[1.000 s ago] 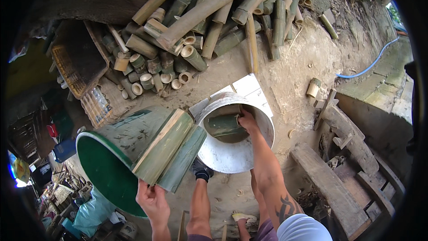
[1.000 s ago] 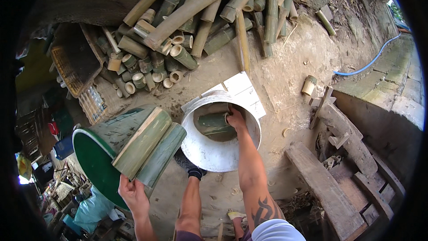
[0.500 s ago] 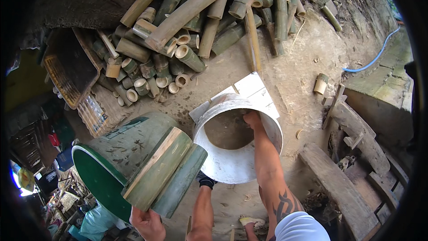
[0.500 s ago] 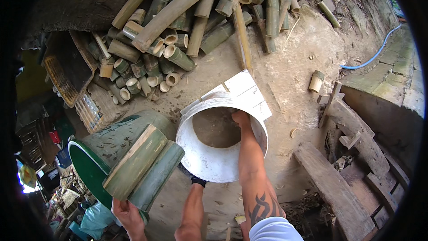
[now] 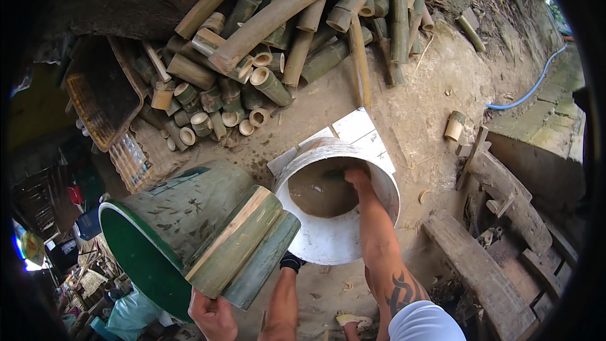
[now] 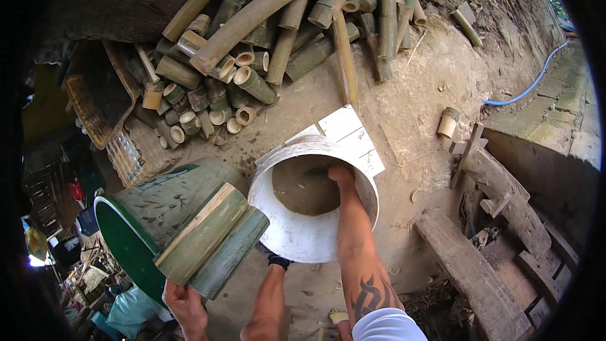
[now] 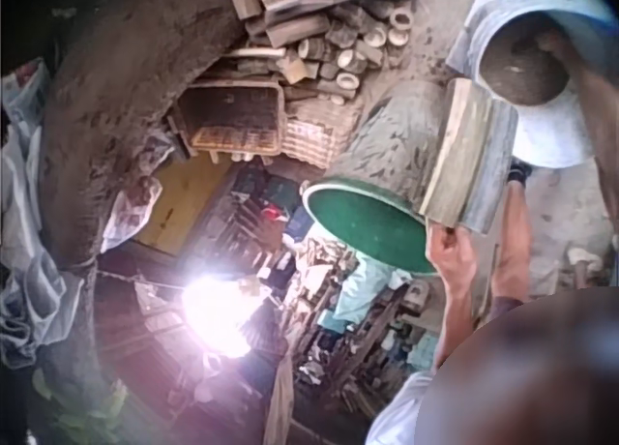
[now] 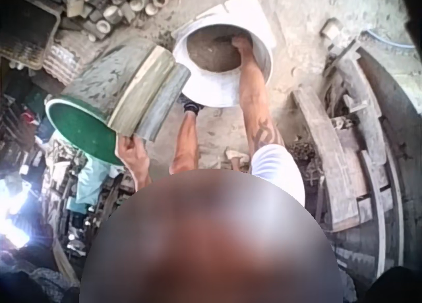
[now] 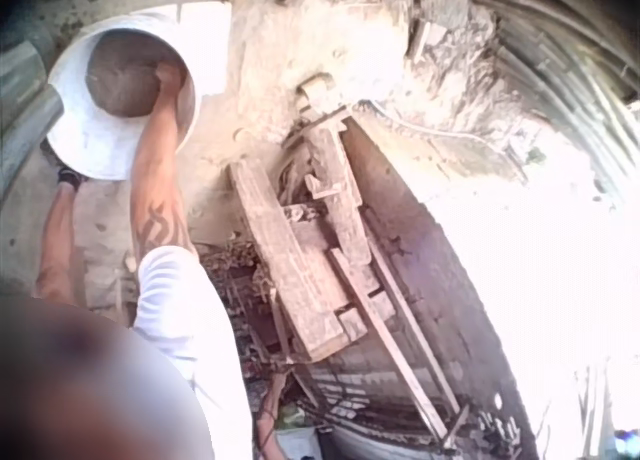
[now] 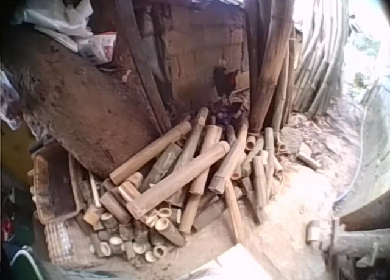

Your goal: The person moves a green bucket, then repeatedly picks up short bamboo segments from a wall-mounted rack, dips them into a white bucket of liquid, and returns them to the rack. The process is repeated multiple times with different pieces.

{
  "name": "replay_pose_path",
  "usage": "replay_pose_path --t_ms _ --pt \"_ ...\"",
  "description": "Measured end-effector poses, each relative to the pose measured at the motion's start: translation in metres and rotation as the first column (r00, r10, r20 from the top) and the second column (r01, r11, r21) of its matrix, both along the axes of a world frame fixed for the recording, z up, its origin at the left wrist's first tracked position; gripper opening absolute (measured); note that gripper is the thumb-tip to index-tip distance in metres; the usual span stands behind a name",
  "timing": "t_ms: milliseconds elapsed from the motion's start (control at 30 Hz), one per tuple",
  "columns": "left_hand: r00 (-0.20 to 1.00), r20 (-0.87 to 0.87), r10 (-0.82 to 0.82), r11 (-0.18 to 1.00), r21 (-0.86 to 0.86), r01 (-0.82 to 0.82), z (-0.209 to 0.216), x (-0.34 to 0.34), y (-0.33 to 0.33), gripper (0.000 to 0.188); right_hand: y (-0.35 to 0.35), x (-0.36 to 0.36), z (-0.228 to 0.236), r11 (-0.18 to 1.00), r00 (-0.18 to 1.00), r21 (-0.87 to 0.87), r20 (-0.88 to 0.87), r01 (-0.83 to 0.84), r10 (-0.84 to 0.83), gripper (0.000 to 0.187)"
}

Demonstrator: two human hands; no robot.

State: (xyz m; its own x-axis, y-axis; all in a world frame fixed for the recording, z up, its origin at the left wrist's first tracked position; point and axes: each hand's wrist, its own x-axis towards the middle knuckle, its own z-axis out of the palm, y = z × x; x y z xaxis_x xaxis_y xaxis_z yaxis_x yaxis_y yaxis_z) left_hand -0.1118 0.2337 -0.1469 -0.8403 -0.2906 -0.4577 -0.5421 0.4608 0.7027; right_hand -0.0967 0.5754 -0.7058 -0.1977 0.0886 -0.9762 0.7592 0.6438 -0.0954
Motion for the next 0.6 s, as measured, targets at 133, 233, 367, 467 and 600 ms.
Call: replay_pose_path --t_ms 133,233,367,467,600 --pt "0.999 0.038 -0.014 0.999 -0.041 0.015 0.000 0.003 0.003 0.040 0.011 -0.002 0.012 0.998 0.997 0.015 -0.050 0.054 -0.054 0.030" --pt "0.995 0.093 -0.026 0.995 -0.092 0.035 0.004 0.004 0.007 0.037 0.004 -0.016 0.041 0.986 0.977 0.001 -0.133 0.167 -0.166 0.038" --pt "0.995 0.093 -0.042 0.995 -0.084 0.050 0.013 0.000 0.020 0.031 -0.022 -0.028 0.103 0.843 0.774 -0.118 -0.347 0.524 -0.530 0.039" --pt "0.994 -0.028 -0.103 0.994 -0.032 0.102 0.020 -0.005 0.037 0.021 -0.035 -0.025 0.164 0.903 0.717 -0.022 -0.600 0.428 -0.355 0.039" --pt "0.944 -0.053 -0.325 0.943 -0.087 0.320 0.025 -0.015 0.058 0.024 -0.035 -0.018 0.274 0.943 0.578 -0.058 -0.778 0.327 -0.248 0.039"
